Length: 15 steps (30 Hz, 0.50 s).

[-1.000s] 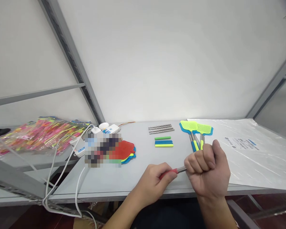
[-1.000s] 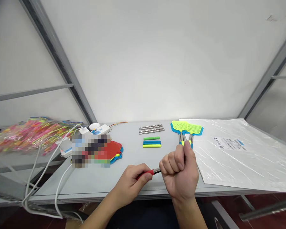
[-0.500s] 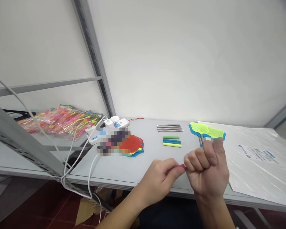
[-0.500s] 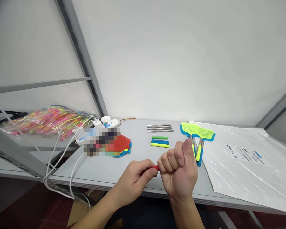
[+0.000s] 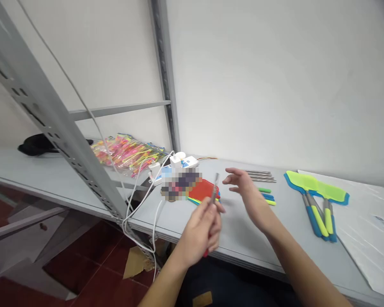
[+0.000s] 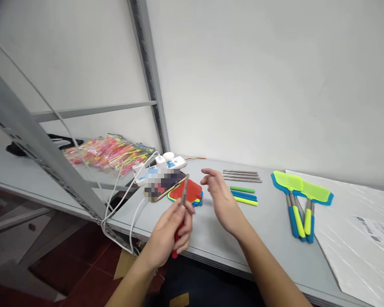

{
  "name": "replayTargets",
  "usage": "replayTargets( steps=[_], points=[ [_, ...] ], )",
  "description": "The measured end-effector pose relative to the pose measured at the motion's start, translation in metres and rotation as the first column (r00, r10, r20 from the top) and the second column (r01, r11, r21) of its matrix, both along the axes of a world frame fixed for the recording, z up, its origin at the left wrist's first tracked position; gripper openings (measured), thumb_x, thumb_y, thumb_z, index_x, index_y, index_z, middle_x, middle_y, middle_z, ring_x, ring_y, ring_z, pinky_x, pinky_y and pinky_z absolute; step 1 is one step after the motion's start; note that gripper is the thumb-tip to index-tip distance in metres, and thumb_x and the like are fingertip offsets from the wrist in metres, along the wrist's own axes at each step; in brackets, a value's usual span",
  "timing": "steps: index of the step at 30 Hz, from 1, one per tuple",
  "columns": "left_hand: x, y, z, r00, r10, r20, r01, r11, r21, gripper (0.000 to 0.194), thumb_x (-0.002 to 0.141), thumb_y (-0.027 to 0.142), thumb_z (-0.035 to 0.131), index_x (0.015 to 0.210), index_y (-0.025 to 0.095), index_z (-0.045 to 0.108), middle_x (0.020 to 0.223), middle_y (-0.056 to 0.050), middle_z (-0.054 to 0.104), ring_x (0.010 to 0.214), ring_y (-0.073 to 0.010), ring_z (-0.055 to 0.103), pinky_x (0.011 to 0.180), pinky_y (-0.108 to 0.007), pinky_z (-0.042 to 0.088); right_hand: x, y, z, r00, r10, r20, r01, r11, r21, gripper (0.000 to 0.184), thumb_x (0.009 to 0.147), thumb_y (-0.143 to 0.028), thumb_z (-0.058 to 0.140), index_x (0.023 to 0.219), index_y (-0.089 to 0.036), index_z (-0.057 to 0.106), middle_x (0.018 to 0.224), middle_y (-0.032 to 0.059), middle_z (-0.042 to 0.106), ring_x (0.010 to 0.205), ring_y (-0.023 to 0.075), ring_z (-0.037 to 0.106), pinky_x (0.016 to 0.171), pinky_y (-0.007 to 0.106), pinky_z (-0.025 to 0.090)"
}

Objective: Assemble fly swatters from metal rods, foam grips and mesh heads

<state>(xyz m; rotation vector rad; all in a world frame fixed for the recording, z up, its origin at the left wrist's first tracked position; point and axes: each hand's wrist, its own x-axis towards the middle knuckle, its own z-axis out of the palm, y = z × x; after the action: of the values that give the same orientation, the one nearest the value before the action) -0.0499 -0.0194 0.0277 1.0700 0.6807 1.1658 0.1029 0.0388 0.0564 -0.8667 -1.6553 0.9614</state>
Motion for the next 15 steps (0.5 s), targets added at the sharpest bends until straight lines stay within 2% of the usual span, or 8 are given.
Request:
replayTargets(
  steps=[1,3,5,7,8,10,13,15],
  points=[
    [-0.007,0.003,-0.002,0.991,0.113,0.065,-0.113,0.994,-0.005,0.028,0.097,0.05,0.043,0.098,0.023,0.048,0.06,0.011,0.033,0.034,-0.0024,0.019,0.033,-0.015,0.025,-0.005,0.009,-0.008,0.968,-0.08,0.238,0.058,0.993,0.101,0.055,0.094,-0.06,0.035,0.134,-0.025,0.048,0.121,0.0122,0.058,0.118,0.027,0.052,0.1,0.048,0.04],
    [-0.018,0.01,-0.002,0.947,0.288,0.139,-0.288,0.957,-0.023,0.025,0.097,0.047,0.045,0.097,0.023,0.048,0.06,0.011,0.034,0.033,-0.002,0.021,0.031,-0.014,0.025,-0.014,0.023,-0.028,0.761,-0.194,0.619,-0.012,0.95,0.313,0.058,0.092,-0.055,0.047,0.141,-0.023,0.044,0.141,0.017,0.047,0.132,0.0335,0.041,0.105,0.055,0.032],
    [-0.026,0.014,-0.001,0.923,0.349,0.159,-0.349,0.937,-0.031,0.023,0.097,0.045,0.047,0.096,0.022,0.049,0.06,0.011,0.036,0.033,-0.0018,0.023,0.031,-0.014,0.026,-0.022,0.03,-0.046,0.531,-0.275,0.801,-0.155,0.898,0.411,0.06,0.091,-0.051,0.05,0.142,-0.021,0.044,0.153,0.0169,0.036,0.14,0.0367,0.03,0.108,0.059,0.027],
    [-0.029,0.015,0.0,0.925,0.344,0.159,-0.345,0.938,-0.023,0.023,0.097,0.044,0.047,0.096,0.021,0.049,0.06,0.011,0.038,0.032,-0.0018,0.025,0.031,-0.014,0.029,-0.026,0.032,-0.058,0.393,-0.346,0.852,-0.23,0.86,0.455,0.055,0.094,-0.046,0.048,0.141,-0.018,0.046,0.155,0.0161,0.033,0.141,0.036,0.028,0.108,0.06,0.026],
    [-0.03,0.014,-0.001,0.93,0.331,0.158,-0.332,0.943,-0.02,0.023,0.097,0.044,0.047,0.095,0.021,0.049,0.06,0.01,0.039,0.032,-0.0018,0.025,0.031,-0.014,0.03,-0.027,0.031,-0.061,0.358,-0.383,0.851,-0.249,0.84,0.483,0.05,0.095,-0.043,0.047,0.139,-0.017,0.049,0.153,0.0164,0.035,0.14,0.0353,0.03,0.108,0.061,0.025],
    [-0.028,0.013,-0.002,0.943,0.294,0.154,-0.295,0.955,-0.022,0.024,0.097,0.044,0.046,0.093,0.021,0.049,0.06,0.01,0.04,0.032,-0.002,0.026,0.031,-0.015,0.032,-0.025,0.028,-0.061,0.336,-0.453,0.826,-0.292,0.783,0.549,0.04,0.098,-0.034,0.043,0.133,-0.016,0.054,0.149,0.0166,0.042,0.137,0.0337,0.035,0.108,0.062,0.022],
    [-0.024,0.012,-0.003,0.968,0.218,0.124,-0.214,0.976,-0.044,0.024,0.097,0.044,0.047,0.091,0.02,0.049,0.06,0.01,0.041,0.032,-0.0021,0.028,0.031,-0.015,0.033,-0.014,0.018,-0.049,0.361,-0.532,0.766,-0.358,0.68,0.64,0.034,0.097,-0.015,0.038,0.123,-0.018,0.06,0.139,0.015,0.054,0.128,0.0307,0.045,0.108,0.06,0.017],
    [-0.021,0.011,-0.001,0.983,0.149,0.11,-0.143,0.988,-0.063,0.025,0.096,0.044,0.048,0.089,0.02,0.048,0.06,0.01,0.041,0.032,-0.002,0.028,0.031,-0.014,0.034,0.001,0.01,-0.038,0.389,-0.565,0.727,-0.352,0.638,0.684,0.036,0.094,-0.006,0.037,0.115,-0.018,0.063,0.121,0.0128,0.065,0.111,0.0269,0.056,0.106,0.056,0.021]
  ],
)
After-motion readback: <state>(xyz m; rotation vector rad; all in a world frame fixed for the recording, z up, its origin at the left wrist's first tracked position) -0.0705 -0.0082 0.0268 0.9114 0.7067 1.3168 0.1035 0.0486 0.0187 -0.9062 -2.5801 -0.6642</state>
